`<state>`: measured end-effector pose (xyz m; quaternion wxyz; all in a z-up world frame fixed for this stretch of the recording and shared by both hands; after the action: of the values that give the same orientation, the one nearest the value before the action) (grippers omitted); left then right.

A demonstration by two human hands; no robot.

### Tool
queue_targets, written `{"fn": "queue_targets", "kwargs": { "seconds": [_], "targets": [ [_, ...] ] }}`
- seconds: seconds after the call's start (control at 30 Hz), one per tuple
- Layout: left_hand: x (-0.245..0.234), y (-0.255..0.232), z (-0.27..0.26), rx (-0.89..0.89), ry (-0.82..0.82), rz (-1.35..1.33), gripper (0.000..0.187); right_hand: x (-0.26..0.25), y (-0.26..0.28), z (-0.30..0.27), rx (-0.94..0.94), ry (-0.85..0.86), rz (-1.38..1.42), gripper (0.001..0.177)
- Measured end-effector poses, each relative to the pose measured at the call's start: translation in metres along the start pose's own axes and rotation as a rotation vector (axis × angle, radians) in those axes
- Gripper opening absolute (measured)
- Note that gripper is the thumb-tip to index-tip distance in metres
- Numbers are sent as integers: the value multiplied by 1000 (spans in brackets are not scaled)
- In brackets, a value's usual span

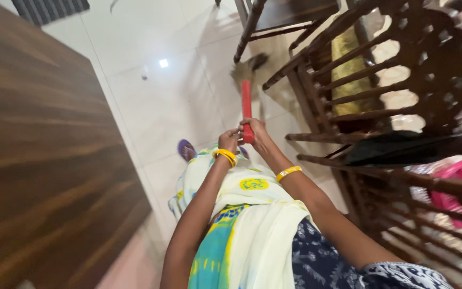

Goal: The person sweeps the tiled floor using a broom, moving wooden chairs to reach under the table and using a flat hand-held tool to collect debris.

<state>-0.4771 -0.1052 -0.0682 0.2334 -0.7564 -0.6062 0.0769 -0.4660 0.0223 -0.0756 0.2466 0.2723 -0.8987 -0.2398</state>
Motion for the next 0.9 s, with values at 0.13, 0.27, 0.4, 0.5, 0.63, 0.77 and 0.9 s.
{"fn": "queue_targets", "kwargs": {
  "seconds": [0.13,0.27,0.4,0.5,0.63,0.77,0.9],
  "targets": [
    [-57,-53,3,10,-21,35,40,13,-13,-20,-226,-270,-172,15],
    [-65,-88,9,43,8,109,39,42,-8,-31,-275,-337,-68,9],
    [-32,-111,-6,246,153,203,35,28,15,-11,-179,-403,53,11],
    [-12,-142,-17,360,160,405,34,36,23,4,-204,-403,35,11],
    [28,-238,-49,668,9,757,29,40,20,0,-264,-373,-71,13],
    [105,-348,-81,847,-58,954,25,47,28,2,-306,-346,80,10],
    [188,-465,-152,1188,-99,910,66,61,44,28,-212,-376,338,21]
  ]
}}
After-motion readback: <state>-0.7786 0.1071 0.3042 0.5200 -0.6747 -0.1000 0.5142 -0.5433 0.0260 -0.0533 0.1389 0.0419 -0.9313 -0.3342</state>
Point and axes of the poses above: each hand's wrist, its own z-axis towards the middle knuckle, its own x-axis out of the palm, y = z × x, the point moved 10 cm from there along z, towards the middle knuckle, and after that the axes turned 13 degrees about -x, right-handed, at the moved point
